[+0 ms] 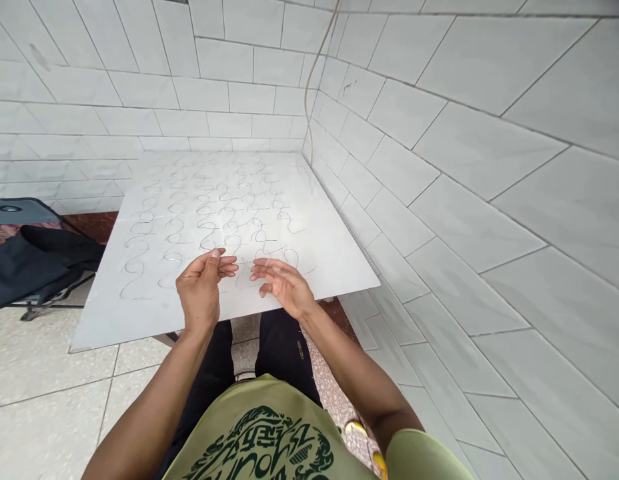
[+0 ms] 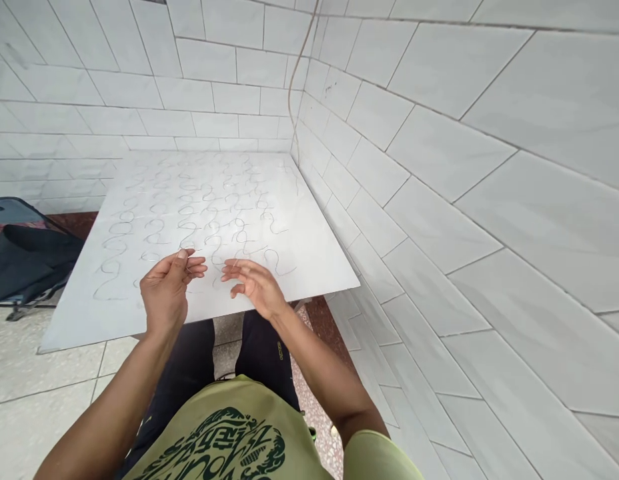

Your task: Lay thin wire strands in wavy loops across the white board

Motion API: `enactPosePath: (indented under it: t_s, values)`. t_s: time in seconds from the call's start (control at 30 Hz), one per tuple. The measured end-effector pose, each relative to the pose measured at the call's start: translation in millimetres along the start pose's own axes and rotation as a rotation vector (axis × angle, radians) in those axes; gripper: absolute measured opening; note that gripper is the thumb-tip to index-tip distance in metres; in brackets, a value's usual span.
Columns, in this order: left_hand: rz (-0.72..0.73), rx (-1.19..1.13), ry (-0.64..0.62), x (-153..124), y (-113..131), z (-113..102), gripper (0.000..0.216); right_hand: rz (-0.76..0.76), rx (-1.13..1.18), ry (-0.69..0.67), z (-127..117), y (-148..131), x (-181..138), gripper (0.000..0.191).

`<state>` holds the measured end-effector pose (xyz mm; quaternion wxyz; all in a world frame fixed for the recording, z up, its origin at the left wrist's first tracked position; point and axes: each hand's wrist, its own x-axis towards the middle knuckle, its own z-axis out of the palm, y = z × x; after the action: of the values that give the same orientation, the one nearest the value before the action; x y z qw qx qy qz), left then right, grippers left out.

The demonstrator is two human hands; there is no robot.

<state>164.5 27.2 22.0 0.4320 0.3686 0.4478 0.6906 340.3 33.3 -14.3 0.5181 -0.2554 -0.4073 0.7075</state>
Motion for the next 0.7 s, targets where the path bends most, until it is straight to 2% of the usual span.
enactPosePath:
  t_s: [0.13, 0.2, 0.3, 0.47, 0.6, 0.7]
  values:
    - [0.009, 0.004, 0.049, -10.7, -12.3, 3.6, 0.032, -0.12, -0.125, 0.117, 33.0, 19.4, -6.2, 0.037]
    - [0.007, 0.033, 0.046, -16.2, -16.9, 0.8, 0.032, -0.164, -0.145, 0.192, 40.7, 22.8, -1.8, 0.036]
    - [-0.015, 0.158, 0.0, -23.6, -21.7, -9.9, 0.034, -0.179, -0.119, 0.267, 39.5, 21.3, 6.9, 0.038]
    - [-0.187, 0.229, -0.162, -36.3, -25.2, -29.5, 0.036, -0.161, -0.159, 0.319, 32.4, 15.4, 14.4, 0.04]
    - [-0.334, 0.254, -0.29, -37.2, -24.9, -42.9, 0.045, -0.184, -0.391, 0.315, 29.5, 12.5, 14.3, 0.041]
    - [-0.297, 0.31, -0.317, -29.5, -16.1, -54.1, 0.064, -0.183, -0.572, 0.259, 25.6, 8.0, 11.8, 0.042]
